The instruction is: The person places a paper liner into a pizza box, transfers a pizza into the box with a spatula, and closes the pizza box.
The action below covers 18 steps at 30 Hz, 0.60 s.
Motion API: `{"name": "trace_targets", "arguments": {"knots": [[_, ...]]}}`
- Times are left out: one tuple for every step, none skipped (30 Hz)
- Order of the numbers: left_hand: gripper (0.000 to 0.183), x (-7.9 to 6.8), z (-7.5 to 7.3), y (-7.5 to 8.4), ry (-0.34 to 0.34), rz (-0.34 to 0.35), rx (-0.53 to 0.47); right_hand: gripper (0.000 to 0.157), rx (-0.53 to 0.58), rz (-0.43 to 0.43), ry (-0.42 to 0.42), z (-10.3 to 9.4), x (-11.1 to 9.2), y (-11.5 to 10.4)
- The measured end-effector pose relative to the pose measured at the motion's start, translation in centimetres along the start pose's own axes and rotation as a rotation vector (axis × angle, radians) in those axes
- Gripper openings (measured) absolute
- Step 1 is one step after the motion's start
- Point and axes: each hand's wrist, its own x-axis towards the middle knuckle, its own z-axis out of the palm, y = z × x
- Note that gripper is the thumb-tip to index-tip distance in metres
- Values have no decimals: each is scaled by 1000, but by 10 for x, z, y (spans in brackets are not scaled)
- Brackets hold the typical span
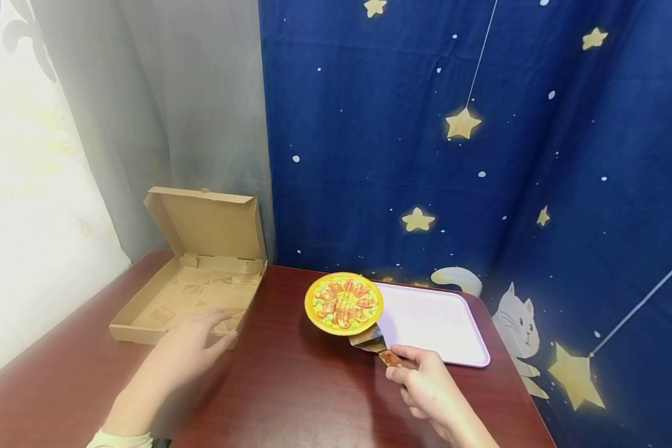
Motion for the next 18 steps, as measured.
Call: {"name": "trace_targets", "arguments": {"knots": [[41,0,1,0,-4,-3,0,66,1,-2,-3,0,0,0],[41,0,1,0,-5,-3,-1,66,2,-7,-6,0,1,0],[41,0,2,0,-8,-5,-3,66,2,-10,-9,0,1,1],[41,0,2,0,-9,-6,-5,67,4,-13,-11,1,1,0],[41,0,3,0,-9,-6,-7,67,6,-16,-13,1,2,0],[41,0,3,-1,-9,-7,-9,67,7,-18,-13,2,2,0],[41,1,3,-1,-6,-6,-11,67,8,-20,-13,3,3,0],[41,1,4,-2,-2,-5,-13,67,7,-21,-12,3,3,0],[41,1,4,-2,3,-4,-14,67,6,-20,-11,4,3,0],[41,1,4,-3,9,-1,-14,67,6,-19,-9,4,3,0],[41,1,5,-3,13,0,-15,67,3,-16,-7,5,4,0],[41,1,5,-3,16,1,-16,66,0,-13,-5,5,4,0],[41,1,5,-3,20,2,-17,66,-3,-10,-4,5,4,0],[41,1,5,-3,21,3,-17,66,-4,-8,-4,6,4,0],[41,1,4,-3,21,4,-17,66,-4,-6,-5,6,4,0],[41,1,4,-2,21,4,-17,66,-5,-4,-5,6,4,0],[40,1,4,-2,20,5,-18,65,-5,-3,-7,7,5,0],[41,0,4,-2,19,4,-18,66,-3,-4,-9,7,5,0]]}}
